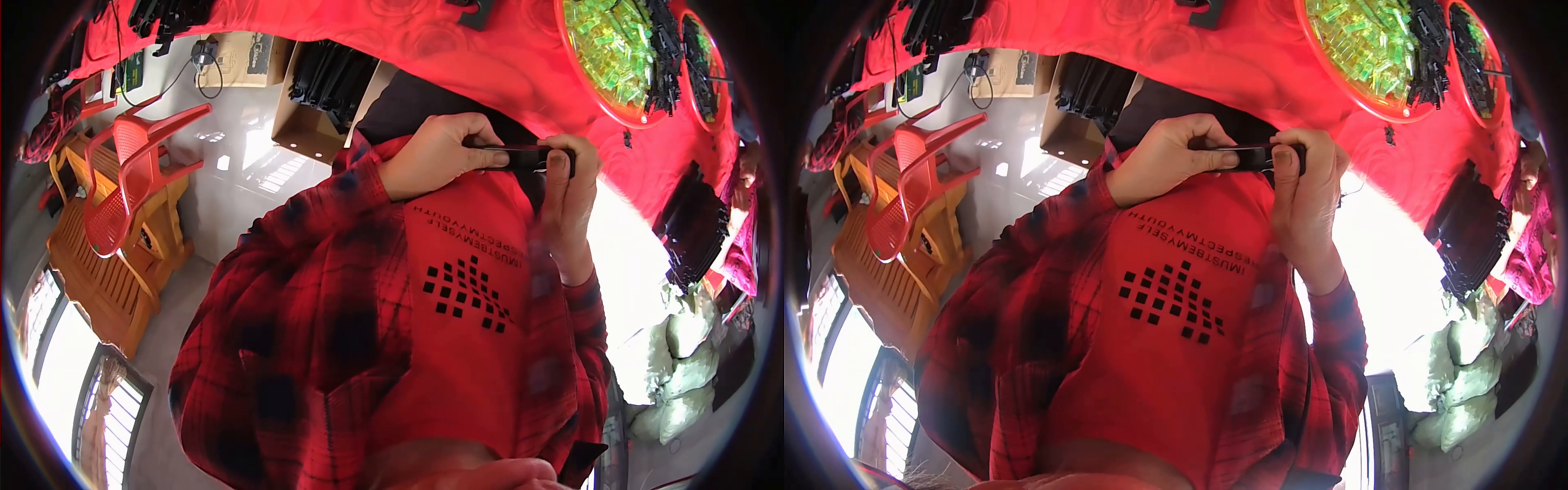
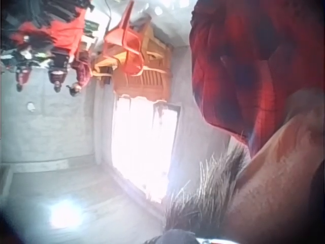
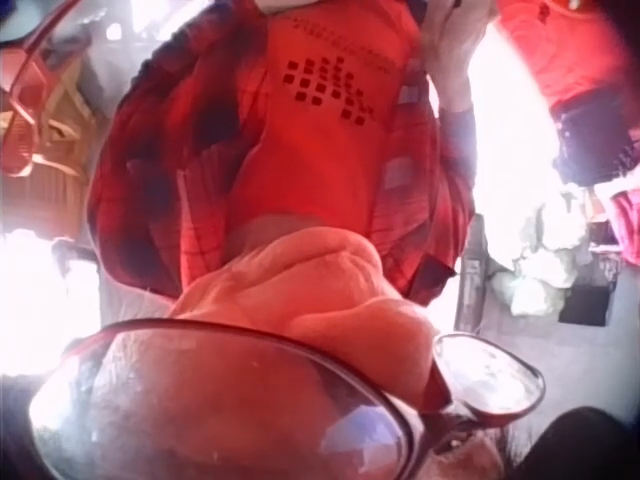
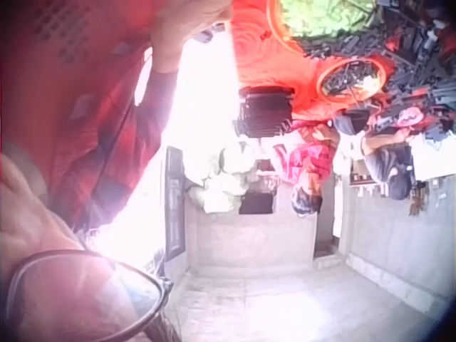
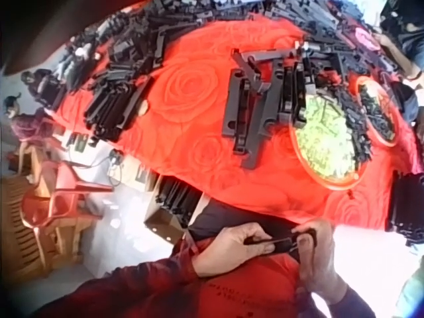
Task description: The person assembles toy gun components by inserting small pieces into black plastic parts by hand, organizes plastic body pieces across the table, and installs small inserts into the plastic parts.
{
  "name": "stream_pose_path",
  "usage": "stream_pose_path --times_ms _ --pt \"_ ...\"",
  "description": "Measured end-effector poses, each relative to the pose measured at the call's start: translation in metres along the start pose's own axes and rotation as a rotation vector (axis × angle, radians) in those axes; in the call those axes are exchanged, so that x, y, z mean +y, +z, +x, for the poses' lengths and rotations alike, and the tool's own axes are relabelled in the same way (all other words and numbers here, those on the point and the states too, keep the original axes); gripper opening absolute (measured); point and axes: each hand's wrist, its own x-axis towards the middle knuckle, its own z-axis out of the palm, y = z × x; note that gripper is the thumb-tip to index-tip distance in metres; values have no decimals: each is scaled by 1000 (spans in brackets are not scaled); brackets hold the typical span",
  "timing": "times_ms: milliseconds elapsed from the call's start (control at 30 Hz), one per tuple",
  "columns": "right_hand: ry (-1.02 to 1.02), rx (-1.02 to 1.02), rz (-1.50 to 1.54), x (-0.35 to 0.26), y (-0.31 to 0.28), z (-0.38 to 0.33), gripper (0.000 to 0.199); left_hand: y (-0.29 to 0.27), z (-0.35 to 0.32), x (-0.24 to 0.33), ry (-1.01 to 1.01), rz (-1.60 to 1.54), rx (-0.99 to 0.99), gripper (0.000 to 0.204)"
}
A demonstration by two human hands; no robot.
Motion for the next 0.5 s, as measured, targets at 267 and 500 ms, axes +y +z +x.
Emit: stream_pose_path --times_ms 267,500 --pt "60 22 176 16 11 1 18 -5 3 -5 -8 6 -89 12" --pt "-12 69 203 20 12 3 18 -10 -2 -5 -15 -31 -120 15"
